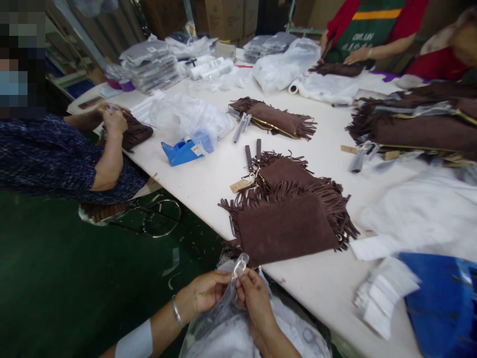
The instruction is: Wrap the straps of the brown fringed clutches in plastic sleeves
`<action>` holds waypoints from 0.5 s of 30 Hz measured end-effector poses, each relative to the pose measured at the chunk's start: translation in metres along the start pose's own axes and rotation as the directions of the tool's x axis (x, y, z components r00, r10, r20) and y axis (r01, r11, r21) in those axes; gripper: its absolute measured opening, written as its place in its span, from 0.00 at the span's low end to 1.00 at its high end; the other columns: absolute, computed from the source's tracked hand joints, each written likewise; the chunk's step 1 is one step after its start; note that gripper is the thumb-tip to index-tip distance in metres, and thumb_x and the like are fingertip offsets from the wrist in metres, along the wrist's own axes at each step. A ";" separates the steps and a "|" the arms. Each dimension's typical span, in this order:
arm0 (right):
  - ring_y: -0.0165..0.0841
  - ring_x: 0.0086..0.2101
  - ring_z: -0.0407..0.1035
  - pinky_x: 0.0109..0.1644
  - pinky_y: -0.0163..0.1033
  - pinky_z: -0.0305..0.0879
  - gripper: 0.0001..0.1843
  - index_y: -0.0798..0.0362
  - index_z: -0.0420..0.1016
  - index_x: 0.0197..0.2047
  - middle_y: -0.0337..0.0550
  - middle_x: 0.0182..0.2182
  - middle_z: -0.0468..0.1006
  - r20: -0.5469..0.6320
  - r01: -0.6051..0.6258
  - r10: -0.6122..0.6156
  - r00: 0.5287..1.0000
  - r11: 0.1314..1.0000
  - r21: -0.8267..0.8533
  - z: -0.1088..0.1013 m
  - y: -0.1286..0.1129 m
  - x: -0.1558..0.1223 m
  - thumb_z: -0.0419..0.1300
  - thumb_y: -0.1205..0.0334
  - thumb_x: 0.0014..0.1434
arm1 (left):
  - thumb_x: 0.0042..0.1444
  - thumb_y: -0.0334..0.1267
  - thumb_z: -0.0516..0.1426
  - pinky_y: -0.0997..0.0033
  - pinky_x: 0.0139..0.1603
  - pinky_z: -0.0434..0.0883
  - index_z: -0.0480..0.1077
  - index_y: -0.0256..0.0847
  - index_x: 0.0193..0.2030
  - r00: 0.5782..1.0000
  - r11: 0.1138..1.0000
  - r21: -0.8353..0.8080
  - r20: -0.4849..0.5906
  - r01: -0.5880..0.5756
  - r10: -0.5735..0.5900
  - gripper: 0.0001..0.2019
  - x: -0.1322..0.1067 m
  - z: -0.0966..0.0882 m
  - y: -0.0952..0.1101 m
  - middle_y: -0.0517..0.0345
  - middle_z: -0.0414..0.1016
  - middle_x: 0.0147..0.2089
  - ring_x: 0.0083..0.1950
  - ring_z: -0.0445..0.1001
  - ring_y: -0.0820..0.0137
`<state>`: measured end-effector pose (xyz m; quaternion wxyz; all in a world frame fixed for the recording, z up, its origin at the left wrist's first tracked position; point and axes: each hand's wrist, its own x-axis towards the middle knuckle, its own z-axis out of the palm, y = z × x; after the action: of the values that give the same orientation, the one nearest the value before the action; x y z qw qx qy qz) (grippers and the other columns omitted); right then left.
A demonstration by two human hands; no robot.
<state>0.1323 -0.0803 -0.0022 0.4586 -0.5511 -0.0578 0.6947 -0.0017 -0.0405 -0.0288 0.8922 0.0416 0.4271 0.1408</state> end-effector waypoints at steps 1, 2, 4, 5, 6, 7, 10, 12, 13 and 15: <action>0.19 0.12 0.43 0.16 0.27 0.39 0.23 0.52 0.61 0.24 0.25 0.10 0.54 0.014 -0.010 0.010 1.000 1.000 0.000 -0.001 0.000 0.000 0.64 0.43 0.46 | 0.47 0.32 0.63 0.70 0.41 0.71 0.75 0.29 0.32 1.000 1.000 -0.007 0.018 -0.004 0.004 0.06 0.001 -0.001 -0.002 0.49 0.78 0.30 0.32 0.77 0.66; 0.19 0.12 0.43 0.16 0.27 0.39 0.22 0.52 0.61 0.24 0.24 0.10 0.54 0.028 -0.023 0.023 0.999 1.000 0.003 -0.002 -0.001 0.000 0.65 0.43 0.46 | 0.47 0.32 0.64 0.70 0.41 0.71 0.75 0.30 0.32 0.999 1.000 -0.008 0.039 0.001 0.000 0.07 0.001 -0.001 -0.003 0.48 0.78 0.31 0.32 0.77 0.66; 0.18 0.12 0.43 0.16 0.27 0.39 0.22 0.53 0.64 0.26 0.25 0.11 0.56 0.054 -0.050 0.049 0.997 0.998 0.027 -0.006 -0.001 0.001 0.66 0.45 0.44 | 0.46 0.33 0.65 0.69 0.40 0.71 0.75 0.29 0.32 0.995 1.000 0.021 0.093 0.023 -0.025 0.08 0.004 -0.002 -0.003 0.46 0.77 0.31 0.33 0.77 0.65; 0.18 0.12 0.44 0.16 0.27 0.40 0.21 0.53 0.65 0.28 0.26 0.12 0.59 0.067 -0.067 0.064 0.996 0.997 0.041 -0.008 -0.001 0.001 0.67 0.45 0.44 | 0.47 0.34 0.65 0.69 0.40 0.71 0.75 0.29 0.32 0.992 0.999 0.043 0.118 0.028 -0.033 0.09 0.005 -0.002 -0.003 0.45 0.77 0.31 0.33 0.77 0.64; 0.18 0.12 0.44 0.16 0.27 0.41 0.21 0.54 0.67 0.30 0.26 0.13 0.60 0.078 -0.080 0.076 0.994 0.996 0.050 -0.010 -0.002 0.001 0.67 0.46 0.44 | 0.47 0.35 0.65 0.69 0.39 0.71 0.75 0.28 0.33 0.989 0.998 0.063 0.146 0.021 -0.030 0.10 0.006 -0.002 -0.003 0.45 0.77 0.31 0.33 0.77 0.64; 0.18 0.12 0.45 0.16 0.27 0.41 0.21 0.54 0.68 0.32 0.27 0.14 0.61 0.090 -0.092 0.087 0.992 0.994 0.054 -0.012 -0.002 0.001 0.66 0.46 0.44 | 0.48 0.36 0.65 0.70 0.38 0.71 0.75 0.28 0.34 0.985 0.997 0.079 0.170 0.008 -0.022 0.11 0.007 -0.002 -0.003 0.45 0.77 0.31 0.33 0.77 0.64; 0.19 0.12 0.45 0.15 0.27 0.40 0.22 0.54 0.70 0.37 0.26 0.13 0.61 0.109 -0.126 0.120 0.987 0.991 0.044 -0.015 -0.003 0.000 0.65 0.46 0.46 | 0.47 0.35 0.65 0.71 0.35 0.70 0.75 0.30 0.37 0.982 0.995 0.097 0.190 -0.026 0.008 0.11 0.010 -0.002 -0.003 0.47 0.77 0.31 0.31 0.76 0.66; 0.19 0.12 0.44 0.15 0.27 0.40 0.22 0.54 0.70 0.37 0.26 0.13 0.61 0.123 -0.141 0.134 0.983 0.989 0.049 -0.016 -0.003 -0.001 0.66 0.46 0.46 | 0.46 0.36 0.65 0.70 0.34 0.70 0.75 0.31 0.37 0.981 0.995 0.091 0.191 -0.029 0.011 0.12 0.011 -0.002 -0.005 0.47 0.77 0.30 0.30 0.76 0.65; 0.18 0.12 0.43 0.15 0.27 0.39 0.22 0.54 0.70 0.36 0.26 0.12 0.61 0.128 -0.153 0.145 0.981 0.987 0.054 -0.016 -0.004 -0.002 0.66 0.46 0.45 | 0.45 0.36 0.65 0.69 0.34 0.70 0.75 0.31 0.36 0.981 0.996 0.078 0.192 -0.030 0.015 0.12 0.012 -0.002 -0.006 0.47 0.77 0.30 0.29 0.76 0.64; 0.18 0.12 0.42 0.15 0.27 0.39 0.22 0.54 0.70 0.36 0.26 0.12 0.61 0.136 -0.178 0.168 0.976 0.982 0.064 -0.016 -0.004 -0.002 0.67 0.46 0.45 | 0.43 0.37 0.65 0.67 0.35 0.70 0.74 0.31 0.34 0.981 0.998 0.049 0.190 -0.034 0.024 0.12 0.012 -0.002 -0.008 0.47 0.77 0.28 0.29 0.76 0.63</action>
<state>0.1473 -0.0861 -0.0042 0.4122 -0.4899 -0.0132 0.7681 0.0061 -0.0450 -0.0406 0.9252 0.0843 0.3432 0.1381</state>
